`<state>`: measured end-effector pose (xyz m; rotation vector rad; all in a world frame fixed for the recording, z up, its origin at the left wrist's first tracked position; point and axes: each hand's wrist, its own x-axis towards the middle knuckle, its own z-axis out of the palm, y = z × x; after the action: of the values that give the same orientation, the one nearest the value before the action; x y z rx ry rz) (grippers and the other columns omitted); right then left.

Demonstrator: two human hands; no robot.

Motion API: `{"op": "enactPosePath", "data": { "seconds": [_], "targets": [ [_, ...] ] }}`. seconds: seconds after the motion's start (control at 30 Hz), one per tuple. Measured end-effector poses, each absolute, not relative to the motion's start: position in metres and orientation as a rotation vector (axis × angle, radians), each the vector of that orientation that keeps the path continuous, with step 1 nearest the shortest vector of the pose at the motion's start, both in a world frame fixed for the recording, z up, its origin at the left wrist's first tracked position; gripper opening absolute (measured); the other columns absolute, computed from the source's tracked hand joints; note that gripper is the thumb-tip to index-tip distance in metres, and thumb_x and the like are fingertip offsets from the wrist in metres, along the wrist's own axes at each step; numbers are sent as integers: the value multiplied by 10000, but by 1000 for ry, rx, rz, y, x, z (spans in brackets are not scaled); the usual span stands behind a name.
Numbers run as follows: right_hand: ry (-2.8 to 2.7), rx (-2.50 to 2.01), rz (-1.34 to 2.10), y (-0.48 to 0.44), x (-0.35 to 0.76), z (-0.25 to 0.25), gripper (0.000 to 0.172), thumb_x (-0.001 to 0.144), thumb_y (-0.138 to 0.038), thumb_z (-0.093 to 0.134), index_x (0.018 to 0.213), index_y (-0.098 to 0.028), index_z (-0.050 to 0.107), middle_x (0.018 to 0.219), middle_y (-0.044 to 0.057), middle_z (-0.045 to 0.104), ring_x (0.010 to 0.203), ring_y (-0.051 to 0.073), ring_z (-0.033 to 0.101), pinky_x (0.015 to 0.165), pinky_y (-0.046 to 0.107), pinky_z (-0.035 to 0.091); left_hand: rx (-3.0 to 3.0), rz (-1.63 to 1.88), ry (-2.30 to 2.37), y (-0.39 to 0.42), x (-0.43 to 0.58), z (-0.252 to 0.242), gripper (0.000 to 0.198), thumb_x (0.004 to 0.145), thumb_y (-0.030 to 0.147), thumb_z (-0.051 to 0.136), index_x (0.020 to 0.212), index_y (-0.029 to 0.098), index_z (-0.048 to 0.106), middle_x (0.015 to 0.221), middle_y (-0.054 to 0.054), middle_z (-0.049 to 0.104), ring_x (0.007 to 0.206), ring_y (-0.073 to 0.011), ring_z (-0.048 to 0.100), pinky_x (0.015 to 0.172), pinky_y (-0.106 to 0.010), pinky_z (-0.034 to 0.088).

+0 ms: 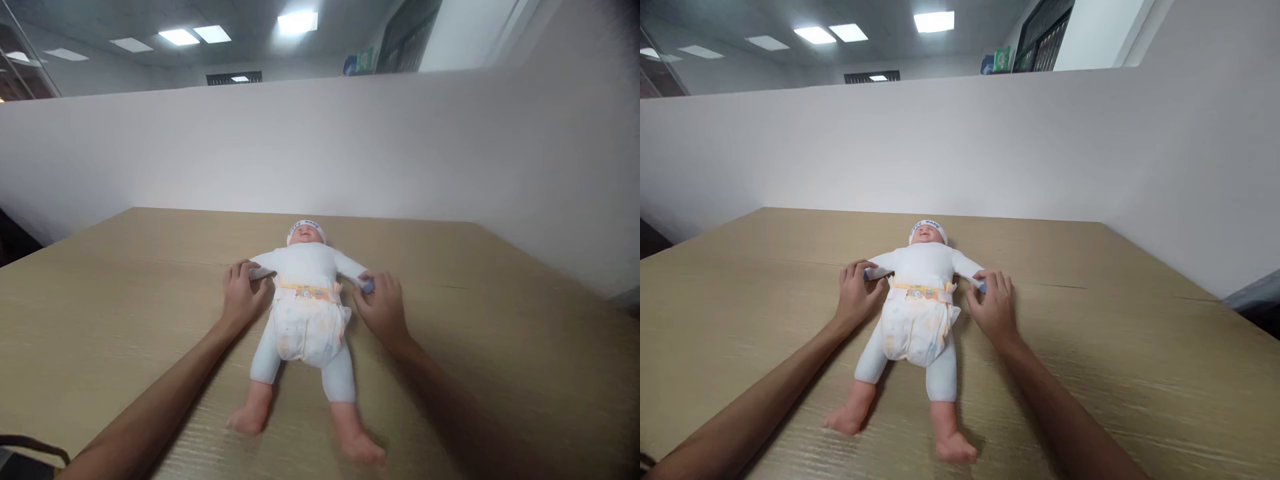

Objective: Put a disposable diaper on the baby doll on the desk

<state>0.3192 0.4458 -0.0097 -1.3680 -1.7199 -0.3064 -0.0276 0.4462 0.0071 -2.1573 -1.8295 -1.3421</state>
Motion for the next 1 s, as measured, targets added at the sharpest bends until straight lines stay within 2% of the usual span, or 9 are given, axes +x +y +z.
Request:
{"op": "enactPosePath", "data": {
  "seconds": [0.1, 0.23, 0.37, 0.53, 0.8, 1.0],
  "targets": [
    [-1748, -1422, -418, 469, 316, -12, 289, 957, -309, 610, 1213, -180, 643, 1256, 166, 713, 1141, 366, 598, 997, 474, 448, -2106, -1144, -1785, 462, -20, 7, 434, 947, 244, 682, 1375, 217, 610, 1509, -152, 617, 1395, -371, 542, 1228, -516, 396],
    [-1883, -1455, -481, 486, 311, -11, 469, 949, -336, 645, 1386, -168, 620, 1426, 184, 665, 1258, 393, 573, 1041, 488, 443, -2122, -950, -1844, 487, -15, 8, 494, 918, 220, 694, 1404, 218, 607, 1567, -145, 610, 1436, -375, 535, 1209, -498, 407],
    [-1941, -1506, -373, 493, 312, -13, 520, 982, -357, 605, 1464, -165, 591, 1352, 175, 707, 1193, 379, 616, 991, 467, 457, -2168, -867, -1872, 506, -16, 9, 497, 887, 215, 716, 1377, 227, 636, 1490, -126, 683, 1378, -356, 587, 1144, -460, 442],
    [-1944, -1621, -270, 497, 317, -19, 458, 1010, -377, 567, 1412, -171, 636, 1211, 153, 747, 1078, 358, 660, 906, 439, 462, -2202, -744, -1943, 513, -17, 10, 418, 887, 257, 725, 1300, 214, 681, 1274, -118, 785, 1189, -370, 674, 1014, -470, 467],
    [-1953, -1582, -243, 501, 320, -20, 421, 1045, -343, 495, 1400, -171, 642, 1220, 161, 743, 1089, 356, 660, 918, 440, 466, -2165, -657, -2021, 512, -17, 16, 395, 858, 274, 731, 1245, 205, 706, 1131, -110, 806, 1109, -359, 709, 967, -441, 456],
    [-1816, -1571, -5, 491, 316, -7, 464, 994, -331, 510, 1391, -144, 660, 1273, 211, 723, 1163, 403, 633, 1005, 523, 478, -2132, -663, -2073, 479, -4, 38, 288, 897, 295, 707, 1169, 203, 721, 1055, -118, 814, 1057, -343, 739, 941, -404, 465]
  ]
}}
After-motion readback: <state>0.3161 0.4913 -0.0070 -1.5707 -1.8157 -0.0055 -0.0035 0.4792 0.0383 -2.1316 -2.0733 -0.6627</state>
